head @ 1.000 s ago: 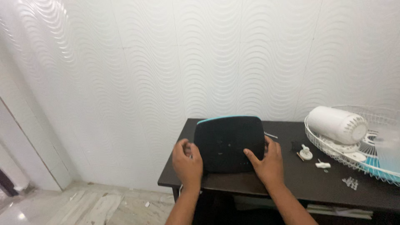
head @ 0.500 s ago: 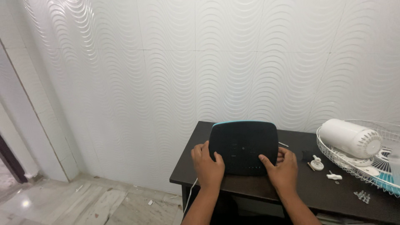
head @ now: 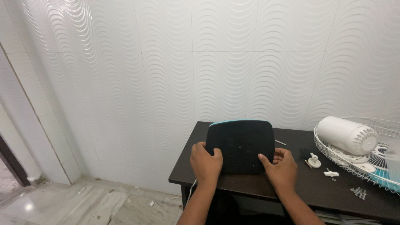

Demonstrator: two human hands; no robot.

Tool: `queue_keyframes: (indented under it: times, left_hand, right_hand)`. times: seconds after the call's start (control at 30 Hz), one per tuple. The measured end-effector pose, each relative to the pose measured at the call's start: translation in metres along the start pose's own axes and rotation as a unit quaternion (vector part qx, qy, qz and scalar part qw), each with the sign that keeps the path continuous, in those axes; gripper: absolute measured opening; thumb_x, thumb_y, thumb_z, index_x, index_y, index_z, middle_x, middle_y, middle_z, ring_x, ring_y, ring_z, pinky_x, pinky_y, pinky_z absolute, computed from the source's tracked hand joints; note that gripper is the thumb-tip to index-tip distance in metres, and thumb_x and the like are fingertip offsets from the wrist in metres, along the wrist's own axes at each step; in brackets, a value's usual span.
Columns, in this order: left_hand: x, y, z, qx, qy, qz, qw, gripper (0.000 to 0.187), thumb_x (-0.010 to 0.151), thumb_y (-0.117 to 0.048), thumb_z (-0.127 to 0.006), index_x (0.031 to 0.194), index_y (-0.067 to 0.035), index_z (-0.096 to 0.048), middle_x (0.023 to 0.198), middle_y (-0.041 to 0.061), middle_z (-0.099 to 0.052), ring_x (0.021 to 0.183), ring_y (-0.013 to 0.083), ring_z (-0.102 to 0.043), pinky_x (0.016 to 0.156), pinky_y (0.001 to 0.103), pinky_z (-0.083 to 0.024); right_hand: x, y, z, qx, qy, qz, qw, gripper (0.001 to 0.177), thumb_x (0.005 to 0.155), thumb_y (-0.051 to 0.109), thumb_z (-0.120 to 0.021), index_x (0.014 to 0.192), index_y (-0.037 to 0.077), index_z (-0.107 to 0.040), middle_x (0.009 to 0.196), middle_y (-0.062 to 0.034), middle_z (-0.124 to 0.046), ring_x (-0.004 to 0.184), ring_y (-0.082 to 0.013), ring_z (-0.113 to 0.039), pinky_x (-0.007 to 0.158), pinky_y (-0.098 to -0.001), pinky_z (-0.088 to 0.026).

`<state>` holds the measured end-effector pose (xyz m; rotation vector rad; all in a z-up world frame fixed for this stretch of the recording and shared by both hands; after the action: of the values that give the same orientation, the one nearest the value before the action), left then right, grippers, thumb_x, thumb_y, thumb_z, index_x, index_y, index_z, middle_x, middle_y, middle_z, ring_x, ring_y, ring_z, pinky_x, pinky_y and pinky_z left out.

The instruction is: The person disassembles a teal-colored electrical appliance on a dark table, using a screwdriver to remove screws and separate the housing. They handle internal components including a motor, wires, and a switch, then reposition parts on the table.

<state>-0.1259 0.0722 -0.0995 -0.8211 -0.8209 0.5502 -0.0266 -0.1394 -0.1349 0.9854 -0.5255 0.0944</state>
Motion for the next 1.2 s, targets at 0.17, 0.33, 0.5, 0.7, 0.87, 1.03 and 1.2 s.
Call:
queue_keyframes:
  times: [0.17, 0.33, 0.5, 0.7, 0.87, 1.03, 1.2]
  left_hand:
    - [-0.002, -0.002, 0.003, -0.032, -0.008, 0.003, 0.999, 0.044, 0.081, -0.024, -0.071, 0.114, 0.002, -0.056, 0.109, 0.02, -0.063, 0.104, 0.0362, -0.065, 0.093, 0.047, -0.052]
    - [-0.001, -0.003, 0.002, -0.061, 0.009, -0.011, 0.998, 0.043, 0.08, -0.022, -0.071, 0.111, 0.0, -0.049, 0.101, 0.021, -0.065, 0.097, 0.0361, -0.068, 0.09, 0.048, -0.054]
    - [-0.012, 0.011, -0.004, -0.113, -0.003, -0.037, 0.993, 0.044, 0.082, -0.017, -0.068, 0.118, -0.001, -0.047, 0.106, 0.021, -0.066, 0.103, 0.0365, -0.069, 0.093, 0.048, -0.054]
    - [-0.032, 0.032, -0.025, -0.122, -0.031, -0.116, 0.985, 0.071, 0.082, -0.011, -0.067, 0.143, 0.003, -0.032, 0.134, 0.029, -0.053, 0.126, 0.0414, -0.057, 0.104, 0.049, -0.047]
    - [-0.041, 0.037, -0.023, -0.122, -0.038, -0.158, 0.979, 0.083, 0.081, -0.009, -0.069, 0.15, 0.003, -0.027, 0.15, 0.03, -0.042, 0.141, 0.0432, -0.042, 0.113, 0.05, -0.037]
    - [-0.06, 0.023, -0.007, -0.101, -0.088, -0.253, 0.958, 0.074, 0.079, -0.006, -0.07, 0.142, 0.007, -0.035, 0.15, 0.033, -0.039, 0.142, 0.0454, -0.039, 0.113, 0.052, -0.035]
    - [-0.063, -0.046, 0.072, -0.203, -0.061, -0.332, 0.919, 0.051, 0.086, -0.01, -0.071, 0.134, -0.003, -0.057, 0.134, 0.016, -0.067, 0.13, 0.0303, -0.063, 0.113, 0.043, -0.049]
  right_hand:
    - [-0.003, -0.004, -0.003, 0.017, -0.002, 0.024, 1.0, 0.063, 0.078, 0.034, -0.086, 0.119, -0.004, -0.057, 0.105, -0.0198, -0.073, 0.098, -0.0262, -0.074, 0.087, -0.037, -0.059]
    - [-0.003, -0.007, -0.006, 0.04, 0.004, 0.06, 0.997, 0.062, 0.081, 0.03, -0.084, 0.118, -0.002, -0.047, 0.108, -0.0243, -0.071, 0.105, -0.031, -0.073, 0.089, -0.0405, -0.058]
    - [-0.007, -0.008, -0.007, 0.087, -0.015, 0.097, 0.991, 0.058, 0.081, 0.03, -0.082, 0.115, -0.002, -0.048, 0.107, -0.024, -0.07, 0.104, -0.0316, -0.073, 0.092, -0.0401, -0.057]
    - [-0.006, -0.01, -0.005, 0.052, -0.094, 0.173, 0.979, 0.05, 0.088, 0.032, -0.081, 0.111, -0.001, -0.052, 0.099, -0.0221, -0.067, 0.093, -0.0292, -0.067, 0.081, -0.0403, -0.054]
    - [-0.009, -0.01, -0.005, 0.119, -0.079, 0.121, 0.982, 0.051, 0.088, 0.033, -0.077, 0.114, -0.001, -0.049, 0.093, -0.0172, -0.069, 0.08, -0.0246, -0.067, 0.073, -0.0371, -0.055]
    - [-0.012, -0.002, -0.002, 0.157, -0.045, 0.149, 0.975, 0.049, 0.092, 0.032, -0.07, 0.119, -0.001, -0.047, 0.095, -0.0138, -0.073, 0.08, -0.0204, -0.073, 0.07, -0.0349, -0.057]
    - [-0.012, -0.002, -0.002, 0.14, -0.058, 0.182, 0.972, 0.044, 0.096, 0.031, -0.071, 0.118, -0.001, -0.051, 0.095, -0.0157, -0.074, 0.082, -0.0218, -0.073, 0.072, -0.0364, -0.058]
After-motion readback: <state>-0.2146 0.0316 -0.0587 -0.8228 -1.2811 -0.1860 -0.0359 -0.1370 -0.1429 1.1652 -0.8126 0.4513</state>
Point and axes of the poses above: each hand's wrist, its own x-axis towards the middle knuckle, its own z-axis out of the back of the hand, y = z × x, the point moved 2 cm from there along x, towards the middle knuckle
